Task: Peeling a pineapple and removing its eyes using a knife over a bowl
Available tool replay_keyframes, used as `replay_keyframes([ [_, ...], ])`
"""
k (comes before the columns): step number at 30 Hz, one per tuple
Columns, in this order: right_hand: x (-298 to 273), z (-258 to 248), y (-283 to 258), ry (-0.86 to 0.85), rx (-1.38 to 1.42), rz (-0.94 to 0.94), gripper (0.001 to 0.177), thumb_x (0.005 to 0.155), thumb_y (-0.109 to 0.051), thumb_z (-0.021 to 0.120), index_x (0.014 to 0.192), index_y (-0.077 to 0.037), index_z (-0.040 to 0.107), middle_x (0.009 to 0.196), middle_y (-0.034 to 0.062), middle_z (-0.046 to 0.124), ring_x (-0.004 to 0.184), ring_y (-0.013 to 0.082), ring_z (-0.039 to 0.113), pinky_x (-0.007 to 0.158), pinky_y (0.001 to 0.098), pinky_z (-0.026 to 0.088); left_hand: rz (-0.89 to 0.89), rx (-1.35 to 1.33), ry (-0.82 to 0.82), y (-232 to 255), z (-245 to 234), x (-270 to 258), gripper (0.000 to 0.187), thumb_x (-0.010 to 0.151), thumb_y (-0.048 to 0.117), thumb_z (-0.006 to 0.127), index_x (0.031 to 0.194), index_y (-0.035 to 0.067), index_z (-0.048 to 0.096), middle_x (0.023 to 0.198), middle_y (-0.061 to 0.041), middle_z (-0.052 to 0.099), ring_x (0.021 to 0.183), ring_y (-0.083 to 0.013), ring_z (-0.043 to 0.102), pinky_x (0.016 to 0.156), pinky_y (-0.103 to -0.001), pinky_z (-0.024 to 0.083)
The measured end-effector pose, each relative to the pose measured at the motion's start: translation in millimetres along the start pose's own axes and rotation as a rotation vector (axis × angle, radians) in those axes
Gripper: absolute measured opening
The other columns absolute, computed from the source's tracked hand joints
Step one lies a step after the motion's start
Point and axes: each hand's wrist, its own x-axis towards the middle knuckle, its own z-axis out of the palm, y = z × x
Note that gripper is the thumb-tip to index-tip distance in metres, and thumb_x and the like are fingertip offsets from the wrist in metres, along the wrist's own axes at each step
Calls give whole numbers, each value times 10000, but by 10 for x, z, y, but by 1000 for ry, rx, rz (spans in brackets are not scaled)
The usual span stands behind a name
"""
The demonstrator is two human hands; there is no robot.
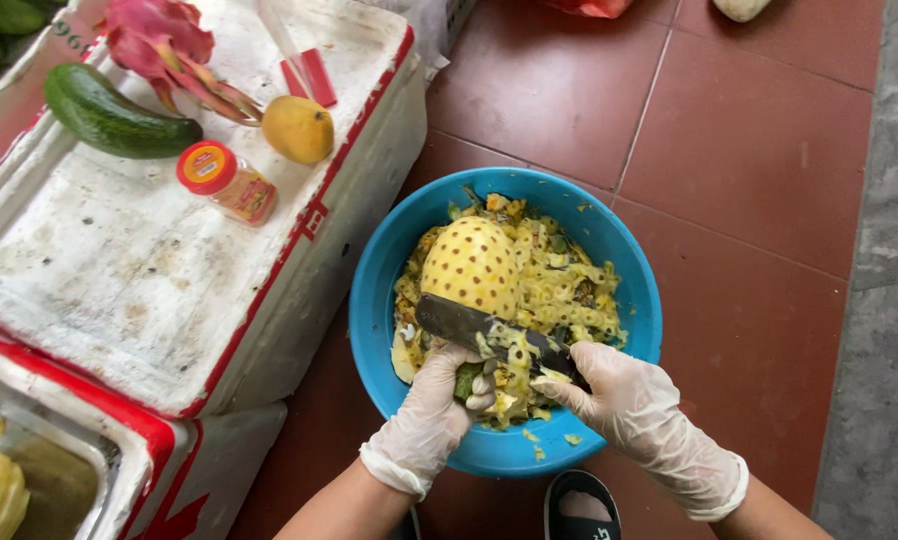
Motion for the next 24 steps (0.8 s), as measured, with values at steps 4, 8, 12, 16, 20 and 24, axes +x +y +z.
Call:
replay_keyframes([
  [4, 97, -21, -58, 44, -44, -36, 603, 866, -818, 561, 856, -216, 528, 795, -15, 625, 762, 250, 639, 613, 472, 477, 22, 9, 49, 27, 96, -91, 201, 816, -41, 542, 966, 93, 539, 666, -83, 534, 425, -136, 413, 341, -252, 214],
  [8, 374, -484, -381, -11, 86, 83, 587, 909, -768, 455, 955, -204, 609, 797, -9, 682, 674, 200, 674, 526, 391, 507, 42, 125, 104, 6, 183, -220, 149, 743, -17, 633, 787, 67, 518, 621, -81, 524, 405, -131, 427, 326, -247, 213],
  [12, 424, -869, -414, -109, 250, 251, 635, 906, -749, 432, 861, -139, 602, 754, 87, 688, 693, 271, 639, 652, 439, 469, 39, 180, 36, -20, 193, -217, 93, 719, 19, 661, 738, 61, 580, 617, -90, 544, 400, -136, 419, 341, -232, 201],
  [16, -16, -352, -160, -84, 298, 238, 550, 795, -823, 626, 1021, -349, 790, 1072, 1, 831, 1053, 228, 786, 944, 391, 612, 121, 205, 43, 2, 1, 47, 593, 791, -27, 716, 1274, 162, 426, 670, -100, 540, 452, -162, 470, 384, -249, 328],
  [20, -100, -61, -38, 212, -16, -47, 542, 808, -768, 686, 923, -243, 609, 846, 52, 687, 895, 280, 745, 735, 435, 607, 202, 259, 151, 75, 147, -84, 737, 762, -28, 716, 1410, 149, 412, 687, -126, 588, 420, -175, 494, 363, -238, 351],
  [24, 65, -149, -181, 265, -31, -109, 580, 831, -795, 672, 856, -226, 565, 767, 42, 641, 849, 248, 736, 725, 393, 598, 226, 246, 196, 159, 293, -265, 680, 768, -41, 701, 1373, 128, 440, 676, -91, 546, 443, -149, 503, 371, -201, 341],
])
